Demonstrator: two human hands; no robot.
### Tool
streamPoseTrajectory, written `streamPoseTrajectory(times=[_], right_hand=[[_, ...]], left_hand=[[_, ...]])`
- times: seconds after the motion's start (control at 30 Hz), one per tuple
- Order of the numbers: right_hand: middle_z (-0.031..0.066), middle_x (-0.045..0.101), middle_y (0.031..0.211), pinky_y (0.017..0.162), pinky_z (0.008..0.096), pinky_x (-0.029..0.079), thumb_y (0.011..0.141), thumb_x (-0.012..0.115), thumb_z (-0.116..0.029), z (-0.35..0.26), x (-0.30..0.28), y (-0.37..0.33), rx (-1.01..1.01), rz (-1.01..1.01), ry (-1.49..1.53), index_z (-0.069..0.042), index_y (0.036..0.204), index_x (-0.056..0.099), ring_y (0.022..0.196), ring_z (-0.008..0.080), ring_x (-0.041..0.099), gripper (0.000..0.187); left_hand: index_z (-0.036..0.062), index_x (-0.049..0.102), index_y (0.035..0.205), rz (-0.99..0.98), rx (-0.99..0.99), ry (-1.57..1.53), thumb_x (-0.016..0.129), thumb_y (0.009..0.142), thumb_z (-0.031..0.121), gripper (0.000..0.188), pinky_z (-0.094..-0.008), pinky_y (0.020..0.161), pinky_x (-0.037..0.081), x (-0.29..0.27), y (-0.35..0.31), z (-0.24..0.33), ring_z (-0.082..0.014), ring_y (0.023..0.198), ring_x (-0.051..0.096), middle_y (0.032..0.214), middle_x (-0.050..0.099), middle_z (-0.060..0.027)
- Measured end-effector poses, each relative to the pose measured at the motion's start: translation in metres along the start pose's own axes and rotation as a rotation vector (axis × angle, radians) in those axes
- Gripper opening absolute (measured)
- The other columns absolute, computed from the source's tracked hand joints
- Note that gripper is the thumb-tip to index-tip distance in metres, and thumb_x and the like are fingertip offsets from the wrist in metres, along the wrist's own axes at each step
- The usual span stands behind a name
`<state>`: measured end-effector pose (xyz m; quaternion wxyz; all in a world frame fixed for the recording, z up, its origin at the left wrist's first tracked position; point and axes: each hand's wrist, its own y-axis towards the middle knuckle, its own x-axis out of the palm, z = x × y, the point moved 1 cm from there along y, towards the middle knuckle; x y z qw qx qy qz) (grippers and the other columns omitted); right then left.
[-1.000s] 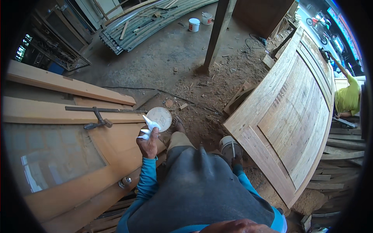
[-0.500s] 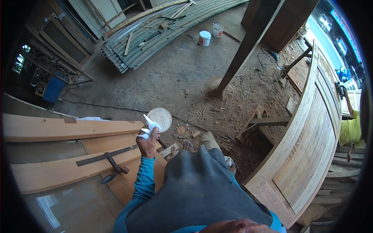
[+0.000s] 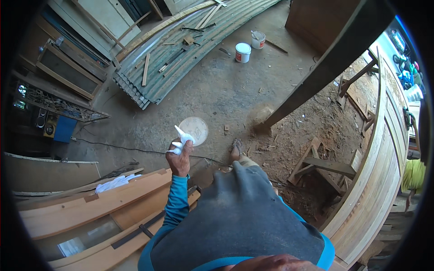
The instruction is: The person assembles a wooden door by hammering a chisel into the joints, applies glue to small wooden components, and carries a bucket of materials across the workshop.
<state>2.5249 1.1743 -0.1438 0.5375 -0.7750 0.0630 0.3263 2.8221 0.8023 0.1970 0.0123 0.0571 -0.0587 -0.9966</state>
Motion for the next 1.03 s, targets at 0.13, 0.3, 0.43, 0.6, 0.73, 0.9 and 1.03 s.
streamPoseTrajectory(times=[0.13,0.3,0.43,0.6,0.73,0.9,1.03], right_hand=[[0.0222,0.067,0.124,0.099,0.0478,0.051,0.092,0.065,-0.034,-0.067,-0.047,0.059,-0.054,-0.072,-0.054,-0.003,0.125,0.066,0.118,0.0400,0.062,0.045],[0.0213,0.067,0.124,0.099,0.0471,0.051,0.091,0.066,-0.034,-0.128,-0.161,0.113,-0.001,-0.058,-0.034,-0.003,0.125,0.066,0.119,0.0392,0.062,0.045],[0.0213,0.068,0.123,0.098,0.0468,0.051,0.091,0.067,-0.035,-0.172,-0.214,0.122,0.110,0.127,0.336,-0.005,0.125,0.066,0.119,0.0385,0.062,0.045],[0.0217,0.068,0.123,0.101,0.0471,0.050,0.091,0.065,-0.037,-0.232,-0.239,0.170,0.140,0.233,0.304,-0.007,0.127,0.066,0.119,0.0389,0.062,0.047],[0.0222,0.063,0.132,0.106,0.0462,0.048,0.092,0.059,-0.031,-0.281,-0.228,0.207,0.241,0.245,0.351,-0.009,0.133,0.064,0.124,0.0397,0.059,0.046],[0.0183,0.062,0.135,0.107,0.0436,0.047,0.090,0.057,-0.028,-0.331,-0.205,0.264,0.256,0.166,0.230,-0.015,0.138,0.062,0.125,0.0354,0.060,0.051],[0.0225,0.053,0.146,0.112,0.0476,0.043,0.086,0.065,-0.050,-0.323,-0.218,0.257,0.417,-0.080,0.384,-0.017,0.146,0.054,0.129,0.0392,0.056,0.069]], left_hand=[[-0.0013,0.069,0.108,0.028,0.031,0.109,0.076,0.093,0.014,0.023,-0.0284,0.069,0.056,0.024,0.090,-0.017,-0.0136,0.080,0.068,0.094,0.072,-0.0062],[-0.0032,0.068,0.109,0.120,-0.046,0.050,0.073,0.094,0.020,0.028,-0.0291,0.065,0.051,0.059,0.173,-0.048,-0.0144,0.077,0.065,0.094,0.070,-0.0088],[-0.0040,0.066,0.109,-0.048,-0.083,0.027,0.074,0.094,0.025,0.033,-0.0298,0.067,0.051,0.112,0.240,-0.051,-0.0155,0.076,0.064,0.092,0.070,-0.0088],[-0.0051,0.065,0.108,-0.190,-0.049,-0.013,0.075,0.094,0.029,0.039,-0.0332,0.066,0.051,0.182,0.341,-0.062,-0.0177,0.073,0.064,0.088,0.070,-0.0103],[-0.0057,0.065,0.107,-0.214,-0.056,-0.035,0.078,0.092,0.030,0.041,-0.0342,0.067,0.052,0.212,0.428,-0.074,-0.0185,0.073,0.065,0.088,0.070,-0.0115],[-0.0036,0.066,0.112,-0.264,-0.075,-0.028,0.079,0.090,0.021,0.035,-0.0304,0.063,0.054,0.241,0.528,-0.090,-0.0158,0.076,0.066,0.096,0.069,-0.0089],[-0.0010,0.070,0.104,-0.400,-0.120,-0.120,0.078,0.089,0.013,0.022,-0.0310,0.064,0.054,0.304,0.589,-0.098,-0.0155,0.079,0.068,0.093,0.070,-0.0065]])
